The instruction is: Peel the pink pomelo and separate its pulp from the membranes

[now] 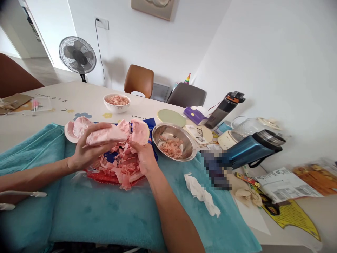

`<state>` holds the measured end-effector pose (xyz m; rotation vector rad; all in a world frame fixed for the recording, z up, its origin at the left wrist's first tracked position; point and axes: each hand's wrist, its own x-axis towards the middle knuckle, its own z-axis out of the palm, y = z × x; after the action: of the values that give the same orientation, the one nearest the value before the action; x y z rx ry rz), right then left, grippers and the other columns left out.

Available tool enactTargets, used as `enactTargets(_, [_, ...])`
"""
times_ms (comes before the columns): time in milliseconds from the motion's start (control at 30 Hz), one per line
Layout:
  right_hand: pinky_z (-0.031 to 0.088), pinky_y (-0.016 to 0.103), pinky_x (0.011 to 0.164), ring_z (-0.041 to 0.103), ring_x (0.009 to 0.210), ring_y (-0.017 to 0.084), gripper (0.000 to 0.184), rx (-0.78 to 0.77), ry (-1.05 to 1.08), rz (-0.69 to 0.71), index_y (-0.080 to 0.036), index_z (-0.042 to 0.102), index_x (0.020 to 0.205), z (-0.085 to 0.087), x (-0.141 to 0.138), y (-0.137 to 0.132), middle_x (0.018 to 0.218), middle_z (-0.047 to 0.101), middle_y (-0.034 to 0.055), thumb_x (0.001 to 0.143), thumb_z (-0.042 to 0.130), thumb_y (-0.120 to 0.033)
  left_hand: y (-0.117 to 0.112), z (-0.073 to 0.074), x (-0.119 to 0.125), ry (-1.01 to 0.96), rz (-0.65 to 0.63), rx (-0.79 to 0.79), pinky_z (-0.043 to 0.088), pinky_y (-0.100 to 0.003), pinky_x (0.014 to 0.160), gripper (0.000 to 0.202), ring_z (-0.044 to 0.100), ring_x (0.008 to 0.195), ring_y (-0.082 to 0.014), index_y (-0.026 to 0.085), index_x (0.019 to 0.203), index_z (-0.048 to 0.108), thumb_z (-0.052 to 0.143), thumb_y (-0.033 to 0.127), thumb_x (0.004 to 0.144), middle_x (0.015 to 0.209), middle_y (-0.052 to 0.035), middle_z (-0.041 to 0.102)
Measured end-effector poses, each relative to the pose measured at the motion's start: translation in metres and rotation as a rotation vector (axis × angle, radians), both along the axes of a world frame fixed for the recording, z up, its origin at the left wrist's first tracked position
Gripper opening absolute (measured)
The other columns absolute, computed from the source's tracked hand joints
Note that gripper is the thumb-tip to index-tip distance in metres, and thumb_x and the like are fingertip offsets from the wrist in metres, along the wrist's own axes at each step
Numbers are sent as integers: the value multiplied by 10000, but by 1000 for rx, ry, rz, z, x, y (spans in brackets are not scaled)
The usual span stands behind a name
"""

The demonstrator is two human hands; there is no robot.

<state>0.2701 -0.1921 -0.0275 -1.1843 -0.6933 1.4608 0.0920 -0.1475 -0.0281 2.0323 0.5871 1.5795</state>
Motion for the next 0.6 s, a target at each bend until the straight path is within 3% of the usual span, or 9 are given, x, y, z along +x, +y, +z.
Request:
enactTargets(133, [513, 256, 366, 606, 409, 164, 259, -79, -31, 104, -157, 621, 660, 10, 1, -4, 556, 683, 54, 726, 712, -391, 5, 13, 7, -172, -194, -590, 586, -325, 785, 453, 691, 835, -179, 194, 1120, 617, 814, 295, 725, 924, -17, 710])
enactTargets(267, [430, 197, 305, 573, 358, 140, 444, -145, -143, 207, -141, 618, 560, 14, 6, -3, 473, 643, 73, 825, 628, -498, 10, 18, 10, -277, -455, -974, 589, -312, 674, 257, 698, 703, -179, 139, 880, 682, 812, 253, 690, 778, -31, 721])
enactTargets(433, [387, 216, 269, 543, 315, 146, 555, -154, -349, 182, -158, 599, 547, 8, 12, 0, 444, 619, 65, 794, 631, -653, 12, 18, 10, -330, -585, -1229, 582, -247, 578, 210, 674, 635, -143, 123, 761, 707, 851, 207, 634, 716, -26, 709])
enactTargets(600, [439, 266, 381, 613, 415, 204, 439, 31, -784, -90, -143, 660, 788, -1, 17, 4, 486, 627, 47, 776, 704, -580, 9, 16, 12, -358, -568, -1277, 553, -212, 497, 239, 644, 572, -126, 124, 766, 683, 858, 194, 619, 680, -15, 690])
